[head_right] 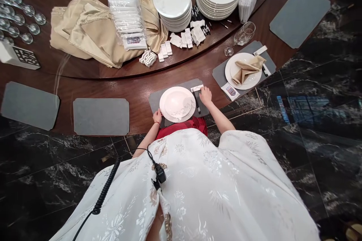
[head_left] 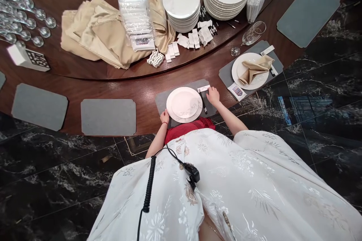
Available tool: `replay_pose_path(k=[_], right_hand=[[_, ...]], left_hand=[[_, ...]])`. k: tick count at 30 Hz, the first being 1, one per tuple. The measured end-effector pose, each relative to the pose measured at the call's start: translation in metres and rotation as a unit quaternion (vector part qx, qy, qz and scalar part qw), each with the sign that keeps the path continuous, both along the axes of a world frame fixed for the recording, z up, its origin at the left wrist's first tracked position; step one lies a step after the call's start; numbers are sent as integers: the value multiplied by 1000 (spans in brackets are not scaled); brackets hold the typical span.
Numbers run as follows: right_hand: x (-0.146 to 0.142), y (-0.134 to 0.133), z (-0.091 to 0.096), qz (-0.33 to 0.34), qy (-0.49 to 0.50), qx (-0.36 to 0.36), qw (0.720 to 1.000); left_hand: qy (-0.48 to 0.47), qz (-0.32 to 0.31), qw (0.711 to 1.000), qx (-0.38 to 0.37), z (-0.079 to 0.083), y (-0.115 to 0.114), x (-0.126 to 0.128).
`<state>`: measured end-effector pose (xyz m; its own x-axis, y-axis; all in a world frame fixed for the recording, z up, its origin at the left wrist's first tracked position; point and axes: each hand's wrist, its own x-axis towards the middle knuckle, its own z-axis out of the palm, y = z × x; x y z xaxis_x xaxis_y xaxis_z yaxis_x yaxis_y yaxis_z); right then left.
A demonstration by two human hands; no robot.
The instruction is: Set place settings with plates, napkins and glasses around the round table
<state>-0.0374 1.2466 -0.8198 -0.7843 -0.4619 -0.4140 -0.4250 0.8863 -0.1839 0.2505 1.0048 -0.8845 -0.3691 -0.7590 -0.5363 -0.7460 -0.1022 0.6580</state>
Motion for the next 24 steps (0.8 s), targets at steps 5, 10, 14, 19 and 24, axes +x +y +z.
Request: replay_pose_path(k=[5, 10, 14, 19, 24], right_hand=[[62, 16, 0, -72, -154, 88, 982], [85, 10, 1, -77, -117, 99, 985], [85, 5, 3, -84, -104, 103, 986], [86, 5, 2, -76, -98, 111, 986], [85, 8, 9, -64, -121, 127, 982]], left_hand=[[-7, 9, 1000, -1, -1, 0, -2], [-25, 12, 1000, 2, -1, -1, -7], [-13, 11, 1000, 6, 0, -1, -7], [-15, 4, 1000, 5, 1, -1, -5], [-4, -3, 1000, -2, 4, 2, -3]])
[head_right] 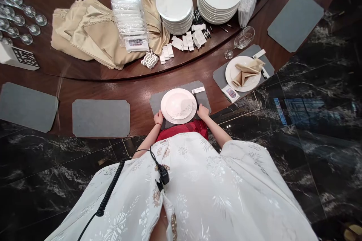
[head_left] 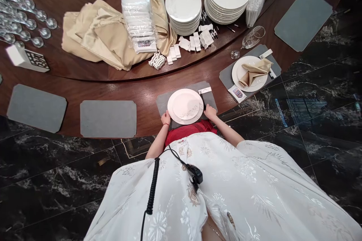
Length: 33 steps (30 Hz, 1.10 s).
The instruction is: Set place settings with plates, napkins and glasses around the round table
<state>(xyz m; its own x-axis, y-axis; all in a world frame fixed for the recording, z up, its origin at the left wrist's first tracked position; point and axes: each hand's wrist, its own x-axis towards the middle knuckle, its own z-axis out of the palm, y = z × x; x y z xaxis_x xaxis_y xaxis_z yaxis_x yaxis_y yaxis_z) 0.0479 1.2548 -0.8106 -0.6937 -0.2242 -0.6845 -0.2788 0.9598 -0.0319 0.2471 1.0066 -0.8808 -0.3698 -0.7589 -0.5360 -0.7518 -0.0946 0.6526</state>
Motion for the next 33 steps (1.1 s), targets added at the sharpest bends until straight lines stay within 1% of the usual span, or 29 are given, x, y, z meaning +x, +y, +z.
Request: replay_pose_path(k=[2, 4, 6, 8, 9, 11, 14, 16, 19, 21, 24, 26, 28, 31, 33], right_hand=[[-7, 1, 5, 4, -24, 15, 1000], [-21, -3, 12, 14, -41, 26, 999], [-45, -13, 19, 31, -35, 18, 999], [-77, -33, 27, 51, -3, -7, 999], [-94, -47, 32, 61, 19, -24, 998], [-128, -85, 40, 83, 59, -67, 993], [-169, -160, 53, 127, 95, -150, 976], [-186, -216, 62, 160, 105, -202, 960], [-195, -296, 76, 225, 99, -262, 933], [-194, -340, 82, 283, 86, -284, 912], [-188, -390, 85, 355, 90, -262, 893], [-187, -412, 84, 381, 125, -239, 885], [-188, -428, 84, 394, 158, -228, 876], [-193, -442, 88, 420, 160, -212, 868], [-194, -445, 95, 445, 152, -204, 859]], left_hand=[[-8, -1, 1000, -4, 1, 2, 0], [-18, -2, 1000, -4, 2, 3, 1], [-26, -2, 1000, -5, 2, 5, 2], [-27, 2, 1000, -6, 3, 7, 3], [-25, 5, 1000, -4, 3, 8, 4], [-20, 8, 1000, 1, 5, 10, 5], [-32, 14, 999, 6, 9, 13, 4], [-46, 23, 999, 5, 13, 15, 3], [-54, 32, 998, 1, 18, 19, 3], [-52, 33, 998, -4, 20, 23, 4], [-43, 29, 999, -9, 21, 27, 8], [-40, 25, 999, -8, 21, 28, 9], [-42, 24, 999, -2, 21, 29, 11], [-44, 25, 999, 12, 22, 29, 12], [-35, 22, 998, 37, 23, 27, 13]])
